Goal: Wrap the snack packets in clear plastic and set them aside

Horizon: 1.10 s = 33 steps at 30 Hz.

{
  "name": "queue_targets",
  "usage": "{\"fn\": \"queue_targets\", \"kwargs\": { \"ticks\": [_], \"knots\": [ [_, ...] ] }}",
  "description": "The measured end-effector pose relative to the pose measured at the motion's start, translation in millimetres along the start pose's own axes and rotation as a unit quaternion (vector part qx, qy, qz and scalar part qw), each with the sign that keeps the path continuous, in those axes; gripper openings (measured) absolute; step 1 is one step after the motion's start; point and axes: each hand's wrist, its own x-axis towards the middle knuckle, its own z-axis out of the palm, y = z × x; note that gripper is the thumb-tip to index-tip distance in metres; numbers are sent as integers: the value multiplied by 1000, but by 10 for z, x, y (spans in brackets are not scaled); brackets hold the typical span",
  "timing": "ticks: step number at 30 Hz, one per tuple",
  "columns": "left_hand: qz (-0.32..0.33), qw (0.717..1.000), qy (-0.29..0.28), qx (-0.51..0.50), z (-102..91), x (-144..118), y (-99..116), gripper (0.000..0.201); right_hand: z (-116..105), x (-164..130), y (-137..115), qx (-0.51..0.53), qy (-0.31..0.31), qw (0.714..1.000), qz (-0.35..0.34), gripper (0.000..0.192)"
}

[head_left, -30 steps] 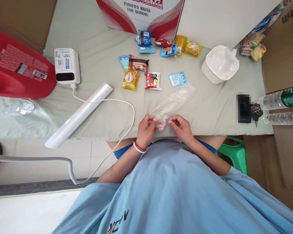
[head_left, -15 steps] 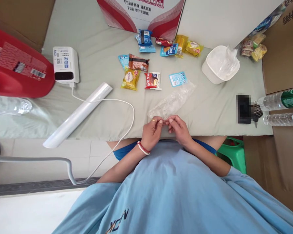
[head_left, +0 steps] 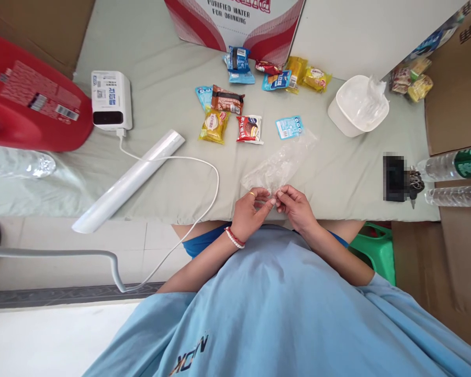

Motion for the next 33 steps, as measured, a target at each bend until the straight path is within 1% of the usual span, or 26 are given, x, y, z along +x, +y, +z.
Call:
{"fn": "queue_targets", "kwargs": {
  "ticks": [3,6,9,12,15,18,20,22,24,25,27,29,30,31,32,33],
  "knots": [
    [-12,1000,7,-13,10,50,-13,21,2,-13,-1,-48,-19,998,-34,35],
    [-47,998,8,-47,-1,83,-29,21,-8,-18,-25,-78,-24,995,-55,34],
    [-73,993,-9,-94,-27,102,-16,22,-50,-19,-50,-88,-20,995,-45,34],
    [-81,986,-14,-144,-61,121,20,22,-131,-30,-71,-90,-4,995,-31,34],
    [-90,978,9,-188,-129,141,33,23,-267,-74,-108,-82,8,996,-23,32],
    [-99,974,50,-196,-266,145,6,25,-460,-158,-159,-88,17,996,-3,32],
    [-97,979,77,-162,-377,130,-9,24,-593,-222,-184,-100,26,995,13,34],
    [-76,988,93,-94,-459,103,12,23,-698,-272,-195,-114,35,993,20,35],
    [-27,996,86,-8,-466,75,90,22,-748,-300,-193,-127,38,991,18,36],
    [7,997,75,33,-432,65,150,23,-749,-306,-191,-132,36,991,14,36],
    [78,990,45,108,-292,66,293,30,-712,-303,-194,-145,26,989,4,35],
    [139,974,8,181,-88,95,434,51,-648,-291,-212,-160,13,987,-7,33],
    [159,963,-16,219,19,119,489,61,-620,-285,-225,-167,6,986,-12,33],
    [171,951,-44,255,117,147,531,66,-599,-281,-239,-173,1,985,-17,33],
    [173,940,-73,285,200,179,556,63,-589,-278,-252,-177,-3,984,-22,33],
    [167,931,-102,309,263,213,564,53,-592,-278,-263,-181,-4,983,-26,33]
  ]
}}
